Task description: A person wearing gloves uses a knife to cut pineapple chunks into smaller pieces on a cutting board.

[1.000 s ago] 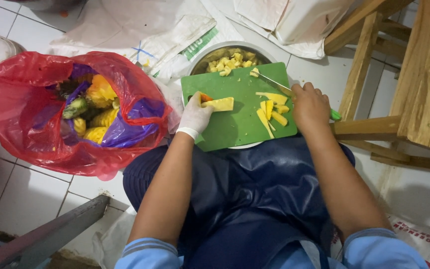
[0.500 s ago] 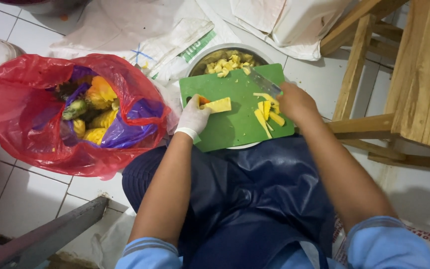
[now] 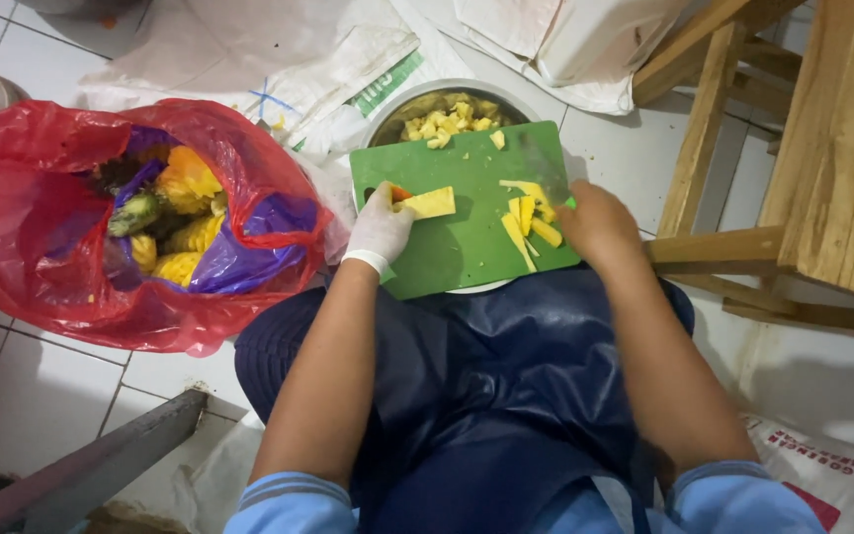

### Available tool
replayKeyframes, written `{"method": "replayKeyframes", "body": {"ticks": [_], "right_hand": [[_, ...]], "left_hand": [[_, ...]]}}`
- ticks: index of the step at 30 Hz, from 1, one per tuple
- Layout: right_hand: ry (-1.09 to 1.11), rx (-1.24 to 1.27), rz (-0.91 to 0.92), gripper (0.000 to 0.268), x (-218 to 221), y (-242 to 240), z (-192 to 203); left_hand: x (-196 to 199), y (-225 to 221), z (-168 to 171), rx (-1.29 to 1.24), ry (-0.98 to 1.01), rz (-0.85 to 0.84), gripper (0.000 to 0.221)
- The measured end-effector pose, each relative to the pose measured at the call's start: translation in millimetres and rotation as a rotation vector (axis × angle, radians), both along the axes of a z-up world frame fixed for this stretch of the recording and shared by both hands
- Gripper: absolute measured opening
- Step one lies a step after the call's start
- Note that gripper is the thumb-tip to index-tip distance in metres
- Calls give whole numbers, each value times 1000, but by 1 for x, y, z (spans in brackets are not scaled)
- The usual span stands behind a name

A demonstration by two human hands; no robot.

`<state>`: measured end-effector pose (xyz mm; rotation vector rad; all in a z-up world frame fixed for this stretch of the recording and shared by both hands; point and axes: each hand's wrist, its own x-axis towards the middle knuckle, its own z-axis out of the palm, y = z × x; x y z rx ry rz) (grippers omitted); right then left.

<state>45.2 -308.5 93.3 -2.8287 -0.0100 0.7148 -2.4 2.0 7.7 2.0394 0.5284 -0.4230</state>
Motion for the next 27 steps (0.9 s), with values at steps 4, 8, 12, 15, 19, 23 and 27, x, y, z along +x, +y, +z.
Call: {"method": "replayKeyframes", "body": {"ticks": [4,8,12,15,19,23,27], "right_hand": [[2,77,23,49,-12,30,3],[-52,169,95,45,-14,55,8],[-120,166,176,42,-10,64,16],[-86,105,200,45,-17,69,30],[-59,93,186,48,-4,50,-1],[-150,101,160,44,10,38,-8],[-225,350,97,39,-33,43,5]], "left_hand": [[-2,-1,2,-11,4,6,30],[-1,-2,-2,-15,-9,3,30],[-1,-3,-5,-23,-23,13,28],[0,-1,-3,3,-8,-18,28],[-2,-1,-12,-54,-66,6,29],[9,-4,-3,-85,-124,15,31],[0,-15,16,-96,-152,-33,31]]}}
